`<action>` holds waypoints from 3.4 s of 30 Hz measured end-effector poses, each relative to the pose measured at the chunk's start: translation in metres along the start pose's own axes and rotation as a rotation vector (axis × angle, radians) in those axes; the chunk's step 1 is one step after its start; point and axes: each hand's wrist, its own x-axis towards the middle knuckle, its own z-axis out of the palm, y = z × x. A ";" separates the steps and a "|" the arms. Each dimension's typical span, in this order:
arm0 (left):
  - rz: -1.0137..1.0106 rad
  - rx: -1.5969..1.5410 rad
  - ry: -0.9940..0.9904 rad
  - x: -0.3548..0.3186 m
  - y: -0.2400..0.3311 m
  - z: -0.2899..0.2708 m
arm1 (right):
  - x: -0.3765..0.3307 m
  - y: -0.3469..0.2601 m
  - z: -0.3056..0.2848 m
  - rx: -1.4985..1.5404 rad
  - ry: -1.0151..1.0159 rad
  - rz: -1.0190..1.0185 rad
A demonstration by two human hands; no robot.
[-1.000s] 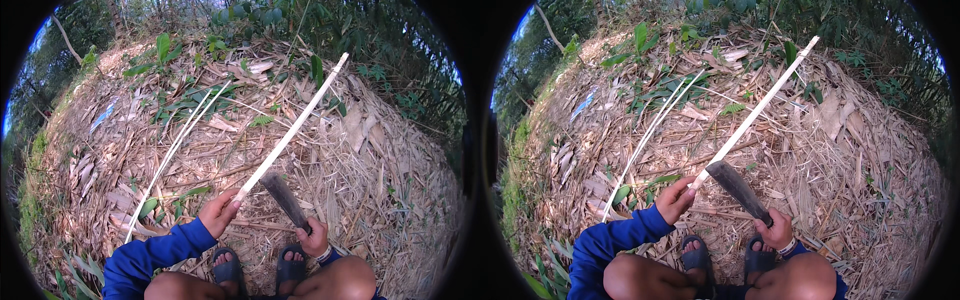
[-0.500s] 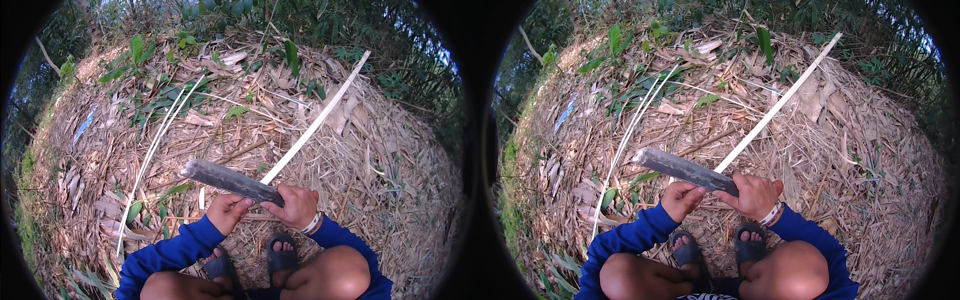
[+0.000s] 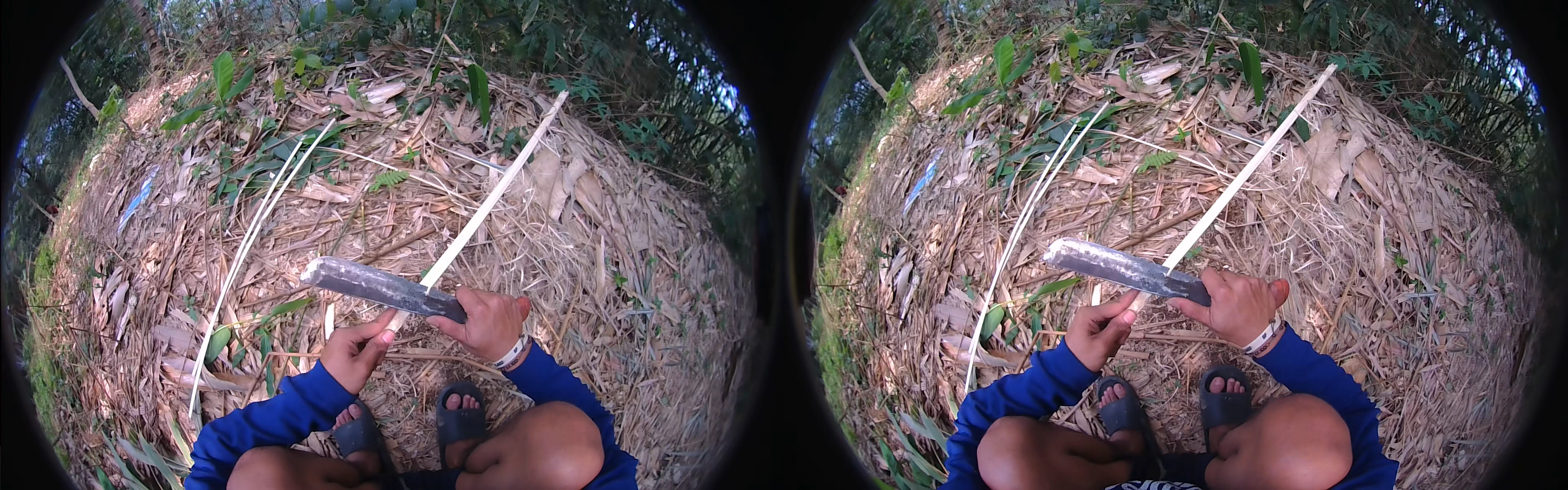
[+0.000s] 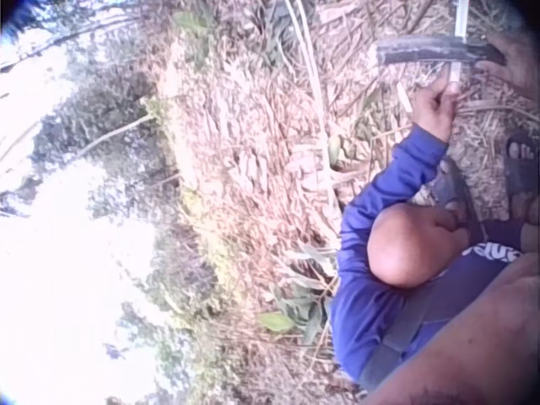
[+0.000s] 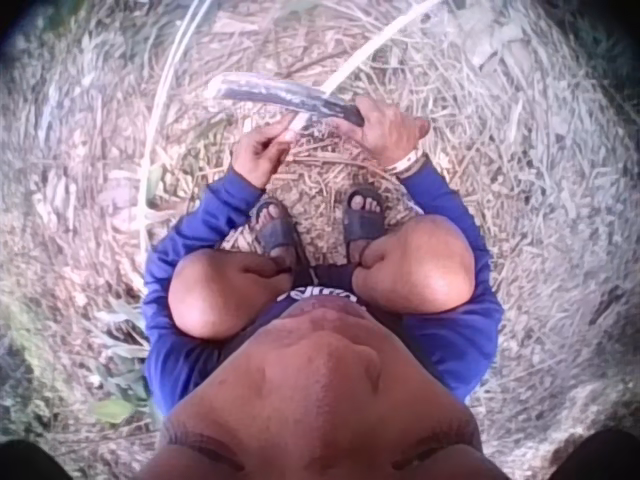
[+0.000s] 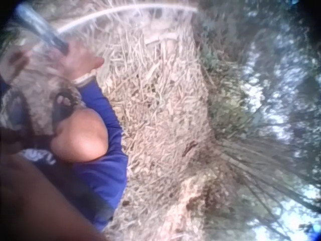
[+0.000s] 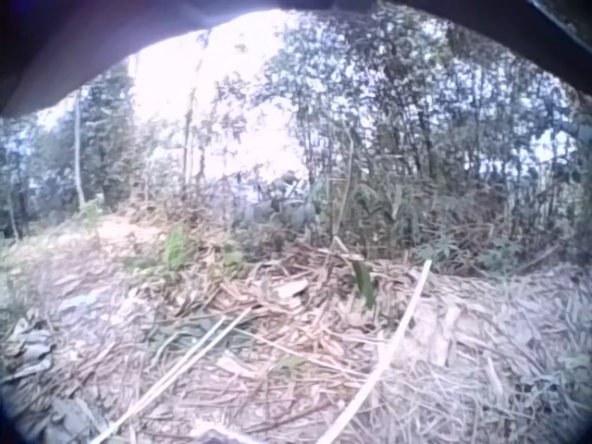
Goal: The person uses a machete to shave and smooth a long bamboo stick, repeatedly scraping along its length to remove the outer layer. The person holds the stick with one hand and uses the machete with the other to peel thin strips from the bamboo surface.
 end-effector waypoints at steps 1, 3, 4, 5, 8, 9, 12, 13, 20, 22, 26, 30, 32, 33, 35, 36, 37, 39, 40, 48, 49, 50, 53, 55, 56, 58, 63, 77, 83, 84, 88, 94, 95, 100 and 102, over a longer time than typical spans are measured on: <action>-0.018 0.003 -0.007 -0.003 0.000 -0.005 | 0.004 0.008 0.000 0.004 0.016 0.028; -0.043 0.029 -0.006 -0.012 -0.003 -0.018 | 0.014 0.023 0.001 -0.020 0.021 0.084; -0.052 0.051 -0.001 -0.017 -0.008 -0.024 | 0.018 0.032 0.000 -0.051 0.008 0.115; -0.064 0.072 0.004 -0.024 -0.013 -0.030 | 0.022 0.039 -0.001 -0.079 -0.006 0.147; -0.138 -0.012 0.033 -0.047 -0.025 -0.042 | 0.033 0.059 -0.012 -0.059 -0.070 0.299; -0.170 -0.052 0.041 -0.055 -0.030 -0.047 | 0.037 0.066 -0.014 -0.046 -0.079 0.346; -0.158 0.020 0.021 -0.076 -0.056 -0.068 | 0.047 0.101 -0.014 -0.060 0.009 0.399; -0.149 0.024 0.004 -0.082 -0.066 -0.072 | 0.048 0.123 -0.021 -0.089 0.049 0.417; -0.285 -0.052 0.126 -0.139 -0.092 -0.093 | 0.050 0.213 -0.085 -0.043 0.312 0.710; -0.299 -0.074 0.182 -0.128 -0.093 -0.090 | 0.047 0.175 -0.072 0.021 0.304 0.563; -0.290 0.027 0.233 -0.113 -0.084 -0.085 | 0.030 0.056 -0.025 0.186 -0.029 0.226; -0.234 -0.010 0.179 -0.102 -0.083 -0.073 | -0.009 -0.002 0.022 0.077 -0.191 0.025; -0.244 -0.013 0.157 -0.102 -0.077 -0.069 | -0.018 -0.017 0.027 0.068 -0.247 -0.025; -0.237 -0.033 0.142 -0.104 -0.079 -0.071 | -0.019 -0.014 0.028 0.055 -0.234 -0.015; -0.217 -0.080 0.103 -0.109 -0.085 -0.076 | -0.017 0.000 0.026 0.015 -0.208 0.006; -0.224 -0.095 0.105 -0.116 -0.085 -0.079 | -0.010 0.008 0.023 0.001 -0.157 0.015; -0.232 -0.111 0.106 -0.123 -0.086 -0.083 | -0.001 0.018 0.015 0.013 -0.110 0.109; -0.219 -0.088 0.114 -0.133 -0.085 -0.088 | 0.024 0.055 -0.002 0.027 -0.046 0.297; -0.195 -0.063 0.090 -0.128 -0.090 -0.084 | 0.026 0.081 -0.015 0.002 -0.026 0.407; -0.154 0.168 0.100 -0.119 -0.097 -0.089 | 0.006 0.013 -0.018 -0.019 -0.172 0.172; -0.095 0.160 0.113 -0.118 -0.101 -0.087 | 0.005 0.017 -0.017 -0.028 -0.165 0.166; -0.039 0.157 0.135 -0.120 -0.103 -0.085 | 0.004 0.019 -0.015 -0.027 -0.158 0.155; -0.079 0.162 0.176 -0.118 -0.099 -0.084 | 0.018 0.044 -0.021 0.012 -0.155 0.374; -0.149 0.137 0.174 -0.117 -0.099 -0.081 | 0.014 0.039 -0.015 0.006 -0.160 0.308; -0.175 0.119 0.168 -0.122 -0.102 -0.084 | 0.013 0.022 -0.013 0.009 -0.160 0.260; -0.107 0.060 0.117 -0.124 -0.109 -0.084 | 0.003 0.012 -0.017 -0.027 -0.149 0.139; -0.133 -0.003 0.113 -0.139 -0.114 -0.099 | 0.023 0.063 -0.031 -0.088 -0.110 0.287; -0.206 -0.022 0.257 -0.166 -0.140 -0.105 | 0.028 0.086 -0.033 -0.119 -0.088 0.338; -0.259 -0.077 0.246 -0.180 -0.132 -0.114 | 0.023 0.057 -0.035 -0.085 -0.140 0.200; -0.285 -0.084 0.232 -0.177 -0.133 -0.113 | 0.030 0.086 -0.048 -0.133 -0.129 0.285; -0.347 0.032 0.222 -0.175 -0.144 -0.120 | 0.034 0.085 -0.044 -0.131 -0.104 0.294; -0.238 -0.057 0.271 -0.181 -0.135 -0.112 | 0.030 0.084 -0.045 -0.107 -0.043 0.280; -0.236 -0.052 0.262 -0.176 -0.137 -0.110 | 0.032 0.098 -0.053 -0.152 -0.052 0.328; -0.324 -0.020 0.232 -0.190 -0.149 -0.130 | 0.027 0.072 -0.030 -0.156 -0.125 0.180; -0.281 -0.009 0.264 -0.188 -0.145 -0.120 | 0.021 0.065 -0.032 -0.147 -0.128 0.078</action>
